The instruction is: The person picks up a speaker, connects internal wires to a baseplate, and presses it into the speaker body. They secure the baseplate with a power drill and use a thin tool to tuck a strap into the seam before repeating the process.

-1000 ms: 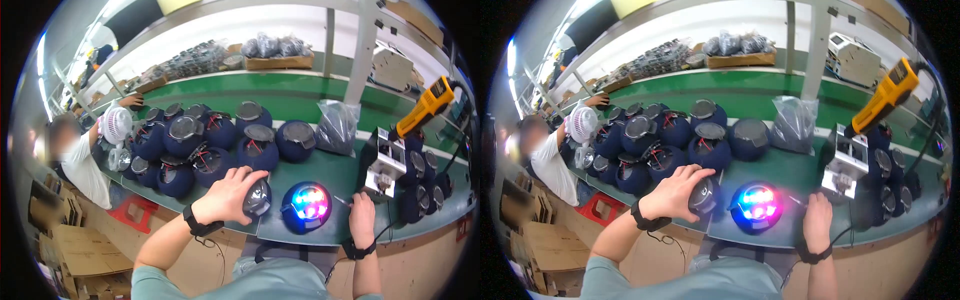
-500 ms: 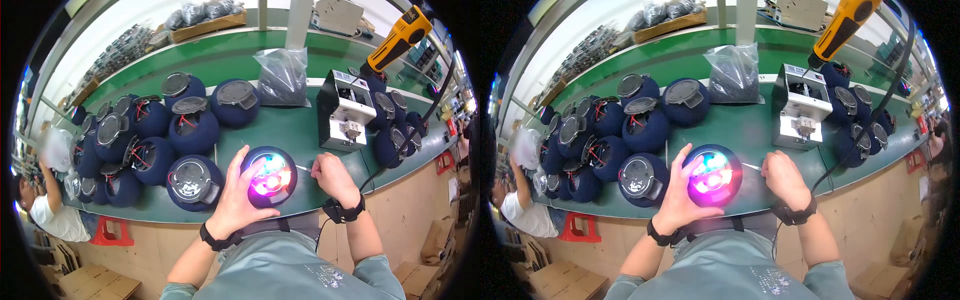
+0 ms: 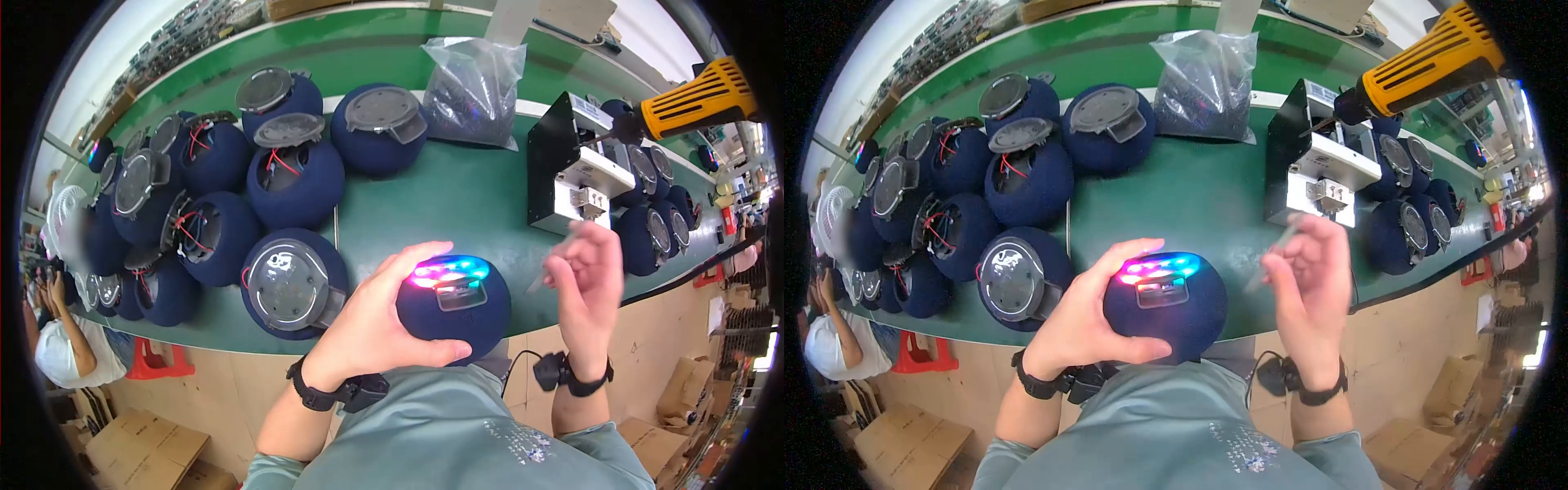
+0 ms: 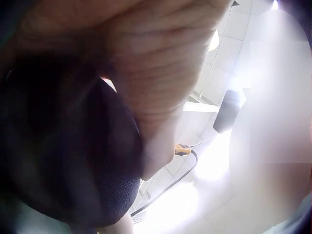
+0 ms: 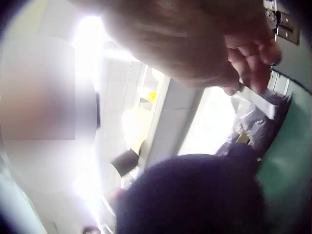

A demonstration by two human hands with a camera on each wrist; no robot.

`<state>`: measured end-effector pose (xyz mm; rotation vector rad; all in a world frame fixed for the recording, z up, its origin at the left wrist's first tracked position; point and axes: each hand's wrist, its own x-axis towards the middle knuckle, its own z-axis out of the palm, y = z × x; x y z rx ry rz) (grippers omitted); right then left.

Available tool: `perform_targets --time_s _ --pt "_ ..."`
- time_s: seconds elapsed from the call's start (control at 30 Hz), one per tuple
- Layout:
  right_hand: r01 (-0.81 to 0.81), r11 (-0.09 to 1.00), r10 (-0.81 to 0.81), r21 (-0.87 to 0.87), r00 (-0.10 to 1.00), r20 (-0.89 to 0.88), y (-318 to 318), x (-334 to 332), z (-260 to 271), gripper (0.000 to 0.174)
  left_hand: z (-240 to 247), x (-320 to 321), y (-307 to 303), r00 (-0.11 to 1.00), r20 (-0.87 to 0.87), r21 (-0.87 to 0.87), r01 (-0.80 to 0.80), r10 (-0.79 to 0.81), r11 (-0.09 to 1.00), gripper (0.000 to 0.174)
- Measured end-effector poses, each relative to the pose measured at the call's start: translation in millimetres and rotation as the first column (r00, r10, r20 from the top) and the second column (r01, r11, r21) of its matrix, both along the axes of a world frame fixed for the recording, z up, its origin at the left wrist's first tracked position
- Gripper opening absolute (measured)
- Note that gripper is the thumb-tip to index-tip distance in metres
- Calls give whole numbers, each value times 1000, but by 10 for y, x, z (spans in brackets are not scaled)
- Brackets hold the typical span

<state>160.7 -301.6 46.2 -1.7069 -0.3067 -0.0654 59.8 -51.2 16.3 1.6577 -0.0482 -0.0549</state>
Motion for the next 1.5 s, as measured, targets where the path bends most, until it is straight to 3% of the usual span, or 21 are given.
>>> perform_targets --time_s 0.03,0.1,0.13,0.2,0.33,0.43,0.67,0.73,0.77,0.83,0.87,0.93,0.97,1.0,1.07,1.13,1.2,1.27,1.37,1.5 --pt "-2 1000 2 -9 1000 -11 35 -131 56 23 -4 3 -4 1000 15 4 -5 5 1000 106" --pt "-146 969 133 199 988 78 62 -332 115 32 14 9 2 1000 3 11 0 0 1000 106" --pt "-141 971 130 194 989 68 69 -331 96 32 24 12 2 1000 -2 25 8 -8 1000 106" --pt "-441 892 375 103 846 378 74 -318 57 29 25 22 -3 1000 -3 26 10 -9 1000 106" --pt "-452 886 457 -107 810 367 55 -317 130 30 66 21 -12 999 -35 34 -1 2 999 104" --pt "-388 903 430 -186 795 429 77 -332 128 34 50 32 -20 1000 9 69 -11 11 998 103" --pt "-382 868 487 -317 778 397 130 -256 264 32 76 40 -42 1000 5 104 -6 5 995 102" --pt "-402 799 588 -446 677 443 140 -191 287 33 74 49 -50 998 64 100 -15 8 995 103" --pt "-402 800 587 -446 677 443 114 -188 257 33 82 45 -55 998 64 101 -14 8 995 103" --pt "-559 821 533 -114 681 503 63 -164 131 29 94 42 -49 1000 14 89 -22 21 996 102" --pt "-563 818 536 -114 676 506 59 -160 86 29 95 43 -42 999 18 91 -28 27 995 102" --pt "-542 817 391 197 771 503 41 -184 32 20 99 45 -36 999 -36 67 -17 20 998 102" --pt "-468 848 354 249 850 390 29 -239 127 13 103 47 -38 999 -33 69 -17 20 997 102" --pt "-468 848 354 248 849 392 22 -297 181 13 106 40 -46 1000 -18 96 -22 24 995 101" --pt "-348 920 322 180 934 158 29 -379 238 14 117 30 -57 1000 -2 121 -29 30 992 101" --pt "-427 880 398 207 902 166 -19 -347 223 14 142 18 -69 998 -35 137 -40 46 990 100" --pt "-492 870 468 -22 813 347 -89 -300 131 11 137 13 -80 998 -40 126 -46 52 991 100" --pt "-475 880 453 -20 825 337 -136 -371 79 15 132 11 -88 997 -46 116 -51 57 992 100" --pt "-363 910 416 -203 796 440 -107 -417 50 41 141 16 -94 998 -38 110 -49 53 993 100" --pt "-380 851 521 -364 701 487 4 -314 167 42 144 21 -110 998 -24 133 -49 53 990 99"
